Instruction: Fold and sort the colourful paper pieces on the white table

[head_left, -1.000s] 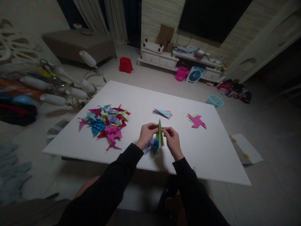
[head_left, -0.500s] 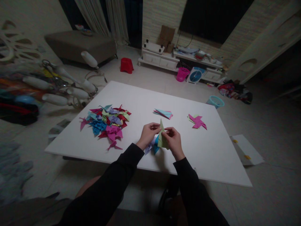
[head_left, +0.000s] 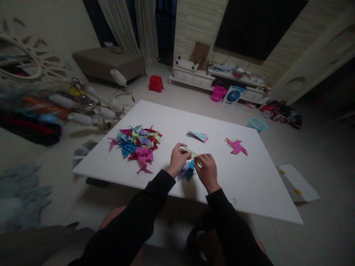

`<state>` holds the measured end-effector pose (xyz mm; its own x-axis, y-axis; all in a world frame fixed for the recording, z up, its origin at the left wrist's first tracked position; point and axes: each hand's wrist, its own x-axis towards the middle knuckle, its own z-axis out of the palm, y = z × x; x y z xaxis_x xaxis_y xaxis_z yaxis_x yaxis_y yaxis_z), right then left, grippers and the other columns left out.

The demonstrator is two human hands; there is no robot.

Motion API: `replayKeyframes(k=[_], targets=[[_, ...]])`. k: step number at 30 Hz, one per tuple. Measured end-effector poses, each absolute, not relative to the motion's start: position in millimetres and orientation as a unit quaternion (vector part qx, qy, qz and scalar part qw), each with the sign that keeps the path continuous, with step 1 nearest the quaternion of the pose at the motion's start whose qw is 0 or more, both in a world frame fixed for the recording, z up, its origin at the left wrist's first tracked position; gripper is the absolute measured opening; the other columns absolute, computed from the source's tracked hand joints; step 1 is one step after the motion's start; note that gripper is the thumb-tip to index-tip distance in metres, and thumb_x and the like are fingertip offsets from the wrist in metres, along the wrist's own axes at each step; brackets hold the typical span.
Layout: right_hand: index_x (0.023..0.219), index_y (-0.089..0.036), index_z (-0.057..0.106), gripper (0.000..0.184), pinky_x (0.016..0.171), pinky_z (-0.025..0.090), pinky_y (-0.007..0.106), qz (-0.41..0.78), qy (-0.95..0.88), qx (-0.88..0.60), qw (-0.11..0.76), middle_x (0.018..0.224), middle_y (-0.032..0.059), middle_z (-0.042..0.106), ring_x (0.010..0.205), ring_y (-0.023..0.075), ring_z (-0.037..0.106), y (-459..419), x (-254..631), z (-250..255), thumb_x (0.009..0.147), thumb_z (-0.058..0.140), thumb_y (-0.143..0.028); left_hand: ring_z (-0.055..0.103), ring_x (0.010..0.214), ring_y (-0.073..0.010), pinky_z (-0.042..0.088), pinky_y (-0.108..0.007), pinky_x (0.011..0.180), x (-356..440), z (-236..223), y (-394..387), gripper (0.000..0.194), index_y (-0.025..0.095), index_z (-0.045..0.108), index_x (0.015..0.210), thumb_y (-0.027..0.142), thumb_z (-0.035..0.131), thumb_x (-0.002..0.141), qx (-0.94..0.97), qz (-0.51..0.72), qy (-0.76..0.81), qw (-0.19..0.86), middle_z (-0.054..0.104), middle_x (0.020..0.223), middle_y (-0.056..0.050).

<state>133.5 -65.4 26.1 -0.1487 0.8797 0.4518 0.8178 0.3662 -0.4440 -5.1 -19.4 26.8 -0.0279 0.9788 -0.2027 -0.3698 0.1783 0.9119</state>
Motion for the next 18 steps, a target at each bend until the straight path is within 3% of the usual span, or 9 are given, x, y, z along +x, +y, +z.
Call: replayKeyframes(k=[7, 13, 18], targets=[[0.09, -0.025, 0.072, 0.02, 0.078, 0.046, 0.041, -0.028, -0.758, -0.554, 0.342, 0.087, 0.0072, 0.07, 0.087, 0.0262, 0.055, -73.2, 145.0, 23.8, 0.092, 0.053, -0.017, 0.065, 0.054, -0.0141, 0.055, -0.027, 0.057, -16.9, 42.0, -30.0, 0.004, 0.013, 0.063, 0.078, 0.015, 0.065, 0.074, 0.315, 0.504, 0.46, 0.66, 0.062, 0.06, -0.002], [0.09, -0.022, 0.071, 0.019, 0.078, 0.047, 0.039, -0.071, -0.736, -0.587, 0.33, 0.09, 0.0093, 0.069, 0.09, 0.0263, 0.058, -24.7, 176.9, 20.2, 0.089, 0.052, -0.018, 0.064, 0.053, -0.0132, 0.053, -0.026, 0.057, -30.0, 46.8, -21.6, 0.004, 0.013, 0.063, 0.076, 0.013, 0.059, 0.076, 0.289, 0.511, 0.442, 0.678, 0.065, 0.061, -0.003], [0.085, -0.018, 0.071, 0.02, 0.08, 0.043, 0.035, -0.058, -0.73, -0.648, 0.21, 0.089, 0.011, 0.068, 0.088, 0.0244, 0.058, 65.6, 195.7, -4.8, 0.084, 0.051, -0.016, 0.062, 0.053, -0.0119, 0.049, -0.023, 0.055, -36.3, 49.4, -22.3, 0.008, 0.015, 0.062, 0.078, 0.01, 0.055, 0.076, 0.319, 0.489, 0.426, 0.692, 0.064, 0.061, -0.002]])
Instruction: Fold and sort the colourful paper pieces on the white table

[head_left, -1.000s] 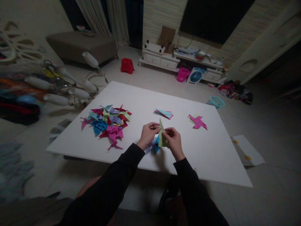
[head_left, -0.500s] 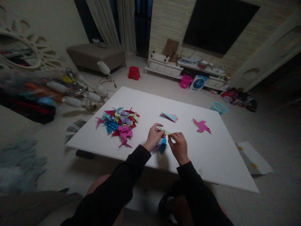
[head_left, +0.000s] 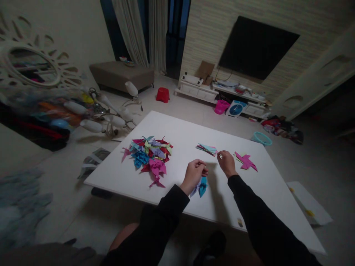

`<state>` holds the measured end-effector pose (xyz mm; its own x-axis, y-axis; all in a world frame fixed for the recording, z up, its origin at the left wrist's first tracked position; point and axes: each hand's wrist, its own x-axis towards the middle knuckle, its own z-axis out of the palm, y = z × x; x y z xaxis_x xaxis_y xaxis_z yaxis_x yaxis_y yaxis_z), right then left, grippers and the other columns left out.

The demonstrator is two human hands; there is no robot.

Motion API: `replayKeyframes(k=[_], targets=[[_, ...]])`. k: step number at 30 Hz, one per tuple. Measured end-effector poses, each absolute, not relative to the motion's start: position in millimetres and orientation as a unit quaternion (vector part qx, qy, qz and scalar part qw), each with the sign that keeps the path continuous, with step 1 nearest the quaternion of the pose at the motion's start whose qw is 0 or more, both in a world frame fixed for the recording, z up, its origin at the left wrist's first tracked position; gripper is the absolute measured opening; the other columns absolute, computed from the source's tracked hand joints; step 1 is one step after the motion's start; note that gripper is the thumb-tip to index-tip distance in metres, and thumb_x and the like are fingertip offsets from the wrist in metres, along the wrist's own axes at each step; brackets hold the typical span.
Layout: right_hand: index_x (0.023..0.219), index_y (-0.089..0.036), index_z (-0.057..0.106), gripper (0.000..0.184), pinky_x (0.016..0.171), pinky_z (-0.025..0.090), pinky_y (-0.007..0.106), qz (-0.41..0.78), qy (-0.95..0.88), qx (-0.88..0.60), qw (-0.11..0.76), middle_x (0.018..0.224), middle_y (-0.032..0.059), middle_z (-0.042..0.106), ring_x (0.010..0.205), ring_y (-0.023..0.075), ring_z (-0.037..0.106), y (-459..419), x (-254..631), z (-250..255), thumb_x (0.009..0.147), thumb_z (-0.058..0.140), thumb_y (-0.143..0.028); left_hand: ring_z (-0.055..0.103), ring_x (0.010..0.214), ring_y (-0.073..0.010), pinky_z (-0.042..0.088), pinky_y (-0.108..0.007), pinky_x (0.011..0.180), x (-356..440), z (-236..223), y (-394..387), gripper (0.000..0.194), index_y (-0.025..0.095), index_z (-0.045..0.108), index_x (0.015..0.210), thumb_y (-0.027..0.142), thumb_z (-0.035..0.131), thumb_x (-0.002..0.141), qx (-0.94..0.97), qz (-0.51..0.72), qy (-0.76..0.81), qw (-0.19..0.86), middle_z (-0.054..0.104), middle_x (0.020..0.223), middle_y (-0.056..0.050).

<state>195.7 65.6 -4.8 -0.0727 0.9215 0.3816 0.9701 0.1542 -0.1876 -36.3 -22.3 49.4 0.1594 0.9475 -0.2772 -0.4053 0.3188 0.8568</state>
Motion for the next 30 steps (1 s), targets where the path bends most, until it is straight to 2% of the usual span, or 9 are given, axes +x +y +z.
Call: replayKeyframes(k=[2, 7, 12, 15, 19, 22, 26, 30], targets=[[0.085, -0.016, 0.072, 0.021, 0.08, 0.041, 0.033, -0.053, -0.72, -0.668, 0.178, 0.09, 0.0116, 0.068, 0.087, 0.0237, 0.057, 98.6, 197.2, -18.0, 0.084, 0.051, -0.016, 0.061, 0.053, -0.0115, 0.047, -0.022, 0.053, -35.7, 48.4, -22.2, 0.009, 0.015, 0.062, 0.079, 0.01, 0.055, 0.076, 0.325, 0.48, 0.425, 0.695, 0.065, 0.063, -0.003], [0.087, -0.014, 0.074, 0.025, 0.078, 0.038, 0.034, -0.058, -0.698, -0.694, 0.166, 0.092, 0.0152, 0.069, 0.089, 0.0246, 0.057, 149.7, 192.8, -45.3, 0.085, 0.049, -0.015, 0.061, 0.054, -0.0116, 0.045, -0.022, 0.052, -29.7, 40.5, -17.8, 0.012, 0.016, 0.062, 0.08, 0.008, 0.054, 0.076, 0.327, 0.468, 0.425, 0.702, 0.065, 0.065, -0.004], [0.084, -0.014, 0.076, 0.025, 0.073, 0.037, 0.035, -0.039, -0.691, -0.708, 0.143, 0.091, 0.016, 0.068, 0.085, 0.0245, 0.056, 156.7, 185.5, -66.4, 0.086, 0.051, -0.018, 0.06, 0.055, -0.0112, 0.046, -0.022, 0.055, -24.9, 38.3, -14.8, 0.011, 0.017, 0.062, 0.079, 0.007, 0.057, 0.076, 0.333, 0.468, 0.424, 0.7, 0.064, 0.066, -0.004], [0.087, -0.015, 0.074, 0.021, 0.071, 0.038, 0.034, -0.04, -0.689, -0.705, 0.162, 0.098, 0.0153, 0.067, 0.09, 0.0258, 0.057, 154.7, 175.7, -69.1, 0.086, 0.054, -0.021, 0.06, 0.056, -0.011, 0.046, -0.022, 0.056, -23.8, 40.6, -16.3, 0.01, 0.016, 0.062, 0.079, 0.009, 0.056, 0.078, 0.347, 0.468, 0.424, 0.694, 0.063, 0.066, -0.002], [0.099, -0.017, 0.07, 0.02, 0.077, 0.044, 0.032, -0.016, -0.732, -0.653, 0.194, 0.105, 0.0114, 0.065, 0.093, 0.0228, 0.059, 151.8, 136.7, -52.9, 0.085, 0.057, -0.021, 0.063, 0.064, -0.0121, 0.048, -0.022, 0.061, -27.8, 46.8, -24.6, 0.013, 0.018, 0.064, 0.087, 0.012, 0.055, 0.08, 0.434, 0.505, 0.436, 0.605, 0.065, 0.07, 0.0], [0.097, -0.018, 0.068, 0.017, 0.078, 0.046, 0.03, 0.077, -0.798, -0.559, 0.211, 0.097, 0.0071, 0.067, 0.084, 0.0184, 0.061, 135.7, 83.3, -32.7, 0.085, 0.057, -0.018, 0.064, 0.07, -0.0126, 0.048, -0.023, 0.065, -34.8, 54.3, -32.3, 0.015, 0.02, 0.065, 0.092, 0.015, 0.053, 0.084, 0.514, 0.527, 0.443, 0.512, 0.067, 0.075, 0.0], [0.089, -0.02, 0.068, 0.01, 0.073, 0.046, 0.028, 0.201, -0.859, -0.441, 0.167, 0.086, 0.0032, 0.069, 0.075, 0.016, 0.061, 91.9, 7.4, -14.7, 0.089, 0.06, -0.026, 0.061, 0.069, -0.0125, 0.047, -0.023, 0.068, -43.3, 64.2, -38.4, 0.016, 0.023, 0.065, 0.095, 0.018, 0.053, 0.085, 0.579, 0.527, 0.451, 0.429, 0.064, 0.074, 0.002], [0.098, -0.019, 0.068, 0.014, 0.074, 0.046, 0.027, 0.237, -0.881, -0.374, 0.165, 0.095, 0.0034, 0.068, 0.079, 0.0151, 0.06, 58.8, -38.1, -14.9, 0.085, 0.069, -0.025, 0.059, 0.065, -0.0119, 0.047, -0.023, 0.067, -47.4, 70.3, -40.1, 0.014, 0.023, 0.063, 0.097, 0.022, 0.057, 0.084, 0.623, 0.524, 0.415, 0.406, 0.062, 0.07, 0.004]])
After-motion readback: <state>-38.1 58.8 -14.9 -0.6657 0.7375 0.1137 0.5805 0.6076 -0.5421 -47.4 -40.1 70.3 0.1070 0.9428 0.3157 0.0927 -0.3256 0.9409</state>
